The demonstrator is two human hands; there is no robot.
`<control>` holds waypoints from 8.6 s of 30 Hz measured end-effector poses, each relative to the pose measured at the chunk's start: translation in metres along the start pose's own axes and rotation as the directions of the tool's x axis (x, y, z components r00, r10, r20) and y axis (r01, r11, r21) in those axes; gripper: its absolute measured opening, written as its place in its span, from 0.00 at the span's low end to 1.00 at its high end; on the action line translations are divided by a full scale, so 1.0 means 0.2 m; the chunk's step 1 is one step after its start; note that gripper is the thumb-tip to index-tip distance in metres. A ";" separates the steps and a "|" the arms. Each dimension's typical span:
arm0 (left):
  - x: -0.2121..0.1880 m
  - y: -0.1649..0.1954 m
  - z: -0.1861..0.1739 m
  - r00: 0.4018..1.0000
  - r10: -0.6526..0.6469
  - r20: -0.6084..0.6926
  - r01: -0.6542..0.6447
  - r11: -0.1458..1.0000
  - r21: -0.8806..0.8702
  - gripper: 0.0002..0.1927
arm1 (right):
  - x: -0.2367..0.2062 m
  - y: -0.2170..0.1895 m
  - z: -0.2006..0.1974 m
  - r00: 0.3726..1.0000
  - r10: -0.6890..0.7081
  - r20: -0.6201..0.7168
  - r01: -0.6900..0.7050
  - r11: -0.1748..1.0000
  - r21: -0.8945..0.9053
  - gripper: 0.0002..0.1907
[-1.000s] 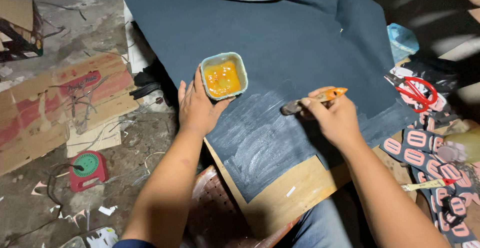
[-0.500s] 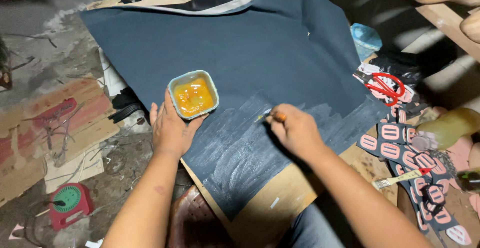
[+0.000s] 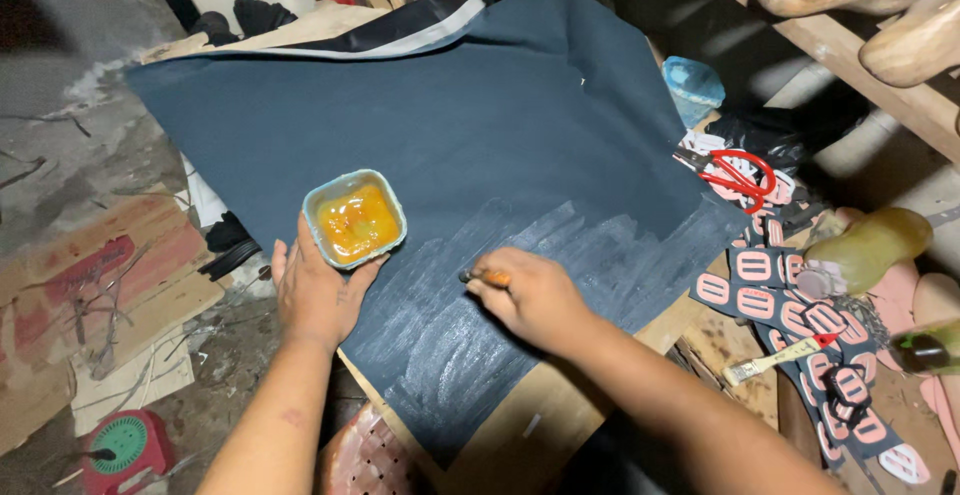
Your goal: The person pours a yellow viscous liquid from a plastic bottle onto a wooden board, then uses a brush to spread the liquid over a dark sheet of material. The person repeatedly dips the brush into a small container of the liquid and applies it in broad strokes across the sheet.
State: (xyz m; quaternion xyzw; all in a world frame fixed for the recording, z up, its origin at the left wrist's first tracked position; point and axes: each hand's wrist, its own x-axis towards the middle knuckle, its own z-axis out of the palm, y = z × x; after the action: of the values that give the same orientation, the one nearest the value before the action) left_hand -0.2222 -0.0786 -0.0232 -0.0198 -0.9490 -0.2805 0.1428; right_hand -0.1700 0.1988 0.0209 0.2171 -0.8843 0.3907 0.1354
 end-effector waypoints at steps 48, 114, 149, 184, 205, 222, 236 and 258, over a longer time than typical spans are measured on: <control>-0.02 0.05 0.03 1.000 0.003 0.016 -0.003 1.000 0.011 0.57 | 0.02 0.52 -0.55 0.898 0.313 -0.308 -0.385 0.899 -0.209 0.12; -0.02 0.02 0.05 0.999 0.053 -0.010 -0.053 0.999 0.007 0.56 | -0.26 0.77 -0.98 0.845 0.525 -0.106 -0.534 0.815 -0.226 0.12; -0.01 0.01 0.05 1.000 0.014 0.004 -0.014 1.000 0.019 0.58 | -0.09 0.86 -0.99 0.843 0.538 -0.033 -0.499 0.757 -0.422 0.14; -0.01 0.02 0.04 1.000 0.009 0.006 -0.009 1.000 0.011 0.56 | 0.12 0.84 -0.37 0.792 0.477 -0.382 -0.410 0.878 0.248 0.11; 0.00 0.00 0.03 1.000 -0.001 0.016 0.001 1.000 -0.011 0.58 | 0.26 0.56 -0.24 0.936 0.304 -0.176 -0.316 0.948 -0.045 0.14; -0.01 0.01 0.03 1.000 0.007 0.008 -0.007 1.000 -0.012 0.56 | 0.27 0.92 -0.72 0.909 0.412 -0.062 -0.415 0.884 -0.216 0.14; -0.02 0.01 0.03 1.000 0.004 -0.009 -0.004 1.000 -0.017 0.56 | -0.30 0.66 -0.83 0.824 0.560 -0.084 -0.563 0.796 -0.221 0.10; 0.01 -0.02 0.00 1.000 -0.009 0.008 0.009 1.000 -0.016 0.58 | 0.70 -0.22 0.26 0.911 -0.351 0.216 0.386 0.911 -0.148 0.12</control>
State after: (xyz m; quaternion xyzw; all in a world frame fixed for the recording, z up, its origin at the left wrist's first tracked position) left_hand -0.2240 -0.0827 -0.0243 -0.0179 -0.9473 -0.2887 0.1374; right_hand -0.2735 0.0945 0.0717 0.4019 -0.8687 0.2512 0.1442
